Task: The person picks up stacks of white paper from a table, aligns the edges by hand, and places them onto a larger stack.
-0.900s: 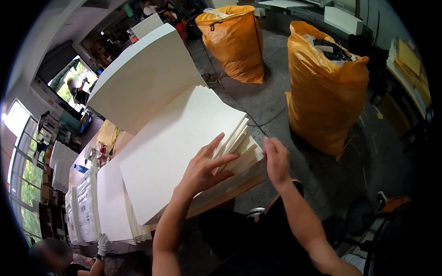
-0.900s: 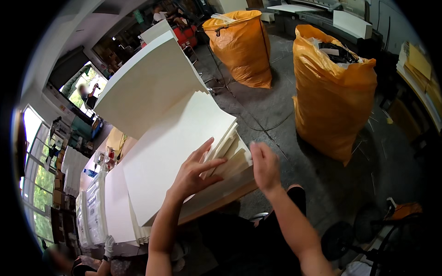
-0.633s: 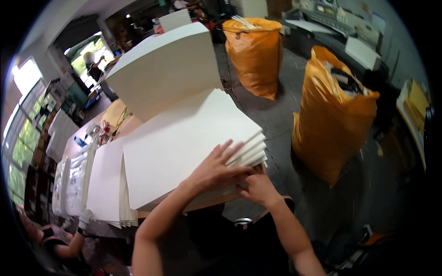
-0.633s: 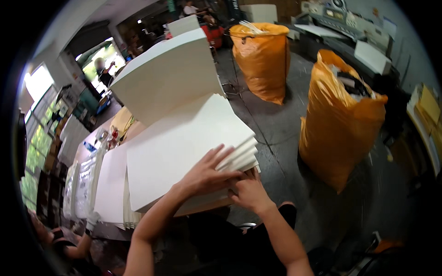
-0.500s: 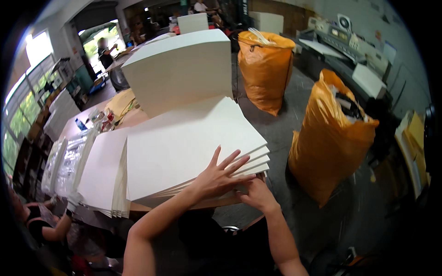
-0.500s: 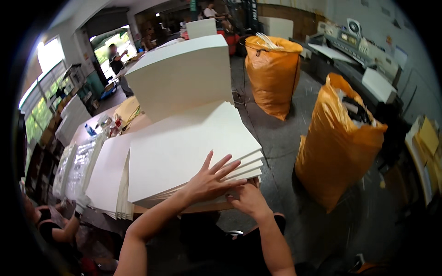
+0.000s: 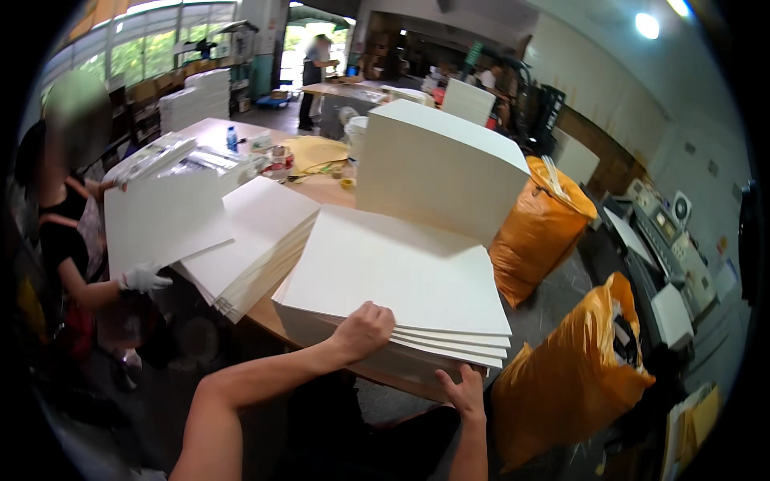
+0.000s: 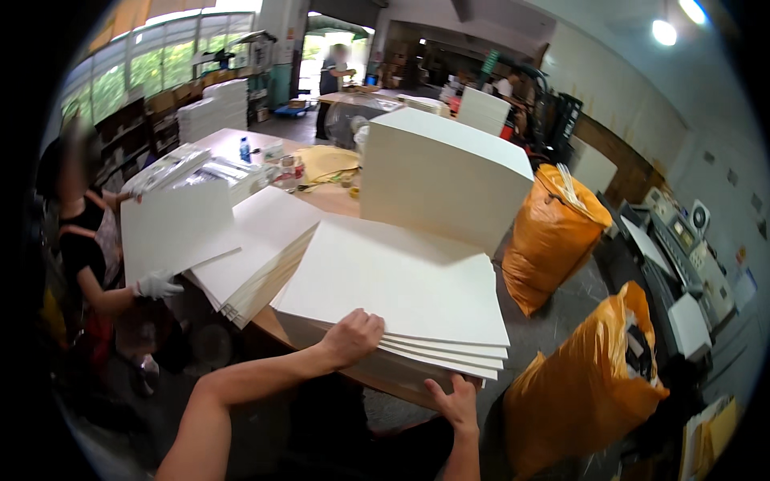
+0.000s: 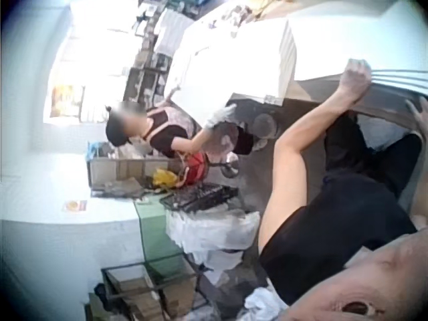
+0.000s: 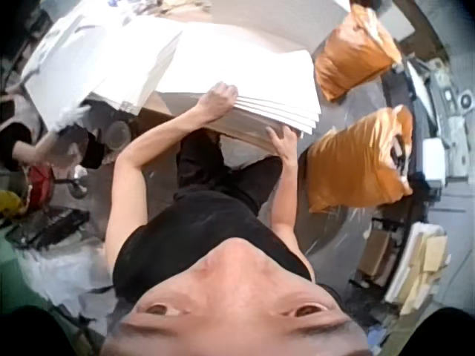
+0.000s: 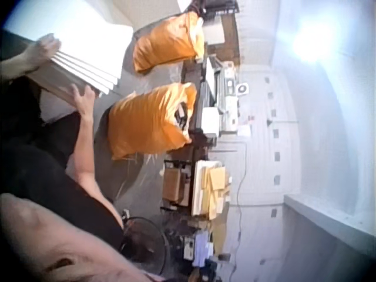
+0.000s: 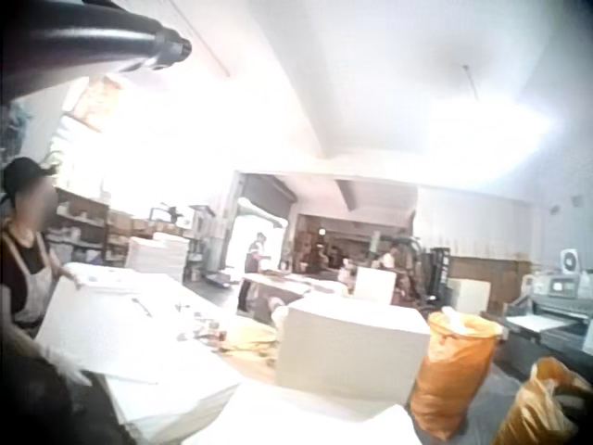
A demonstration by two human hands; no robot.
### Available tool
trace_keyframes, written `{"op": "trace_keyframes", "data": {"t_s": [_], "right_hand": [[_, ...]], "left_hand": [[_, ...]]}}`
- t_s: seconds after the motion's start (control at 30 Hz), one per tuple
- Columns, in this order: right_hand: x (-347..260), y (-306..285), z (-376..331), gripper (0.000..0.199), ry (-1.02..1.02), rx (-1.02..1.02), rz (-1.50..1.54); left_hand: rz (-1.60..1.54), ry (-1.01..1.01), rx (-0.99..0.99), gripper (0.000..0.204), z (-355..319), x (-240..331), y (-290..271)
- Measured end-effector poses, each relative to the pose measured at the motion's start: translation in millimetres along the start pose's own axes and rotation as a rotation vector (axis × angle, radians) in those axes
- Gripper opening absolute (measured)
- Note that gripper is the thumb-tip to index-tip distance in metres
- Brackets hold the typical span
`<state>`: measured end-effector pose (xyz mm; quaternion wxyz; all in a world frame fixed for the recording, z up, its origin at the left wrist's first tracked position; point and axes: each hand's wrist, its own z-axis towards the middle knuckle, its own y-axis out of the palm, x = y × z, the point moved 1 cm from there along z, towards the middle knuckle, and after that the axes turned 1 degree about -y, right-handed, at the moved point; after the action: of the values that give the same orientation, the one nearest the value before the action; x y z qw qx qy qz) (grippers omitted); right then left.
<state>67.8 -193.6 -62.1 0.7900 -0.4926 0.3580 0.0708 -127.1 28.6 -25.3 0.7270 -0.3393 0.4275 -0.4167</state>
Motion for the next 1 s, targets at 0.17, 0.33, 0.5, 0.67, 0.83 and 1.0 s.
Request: {"op": "trace_keyframes", "data": {"t_s": [0.17,0.33,0.5,0.67,0.83,1.0], "right_hand": [[98,-14,-25,0.068,0.260,-0.008,0.580],[85,-9,-17,0.081,0.152,0.204,1.184],[53,-13,-23,0.077,0.192,0.224,1.161],[23,-8,-11,0.063,0.215,0.359,1.142],[17,-12,-12,0.054,0.376,0.415,1.088],[-14,-12,14,0.055,0.390,0.374,1.066]], "left_hand": [[0.005,0.089,0.064,0.010,8,56,-29],[-0.472,-0.073,0.113,0.036,-27,64,-54],[-0.751,-1.224,0.434,0.051,-143,-19,-35],[-2.604,-1.201,0.094,0.049,-192,-46,32],[-1.928,-1.007,-0.015,0.057,-146,-42,-1],[-1.640,-0.932,-0.059,0.057,-139,-55,-53]]}}
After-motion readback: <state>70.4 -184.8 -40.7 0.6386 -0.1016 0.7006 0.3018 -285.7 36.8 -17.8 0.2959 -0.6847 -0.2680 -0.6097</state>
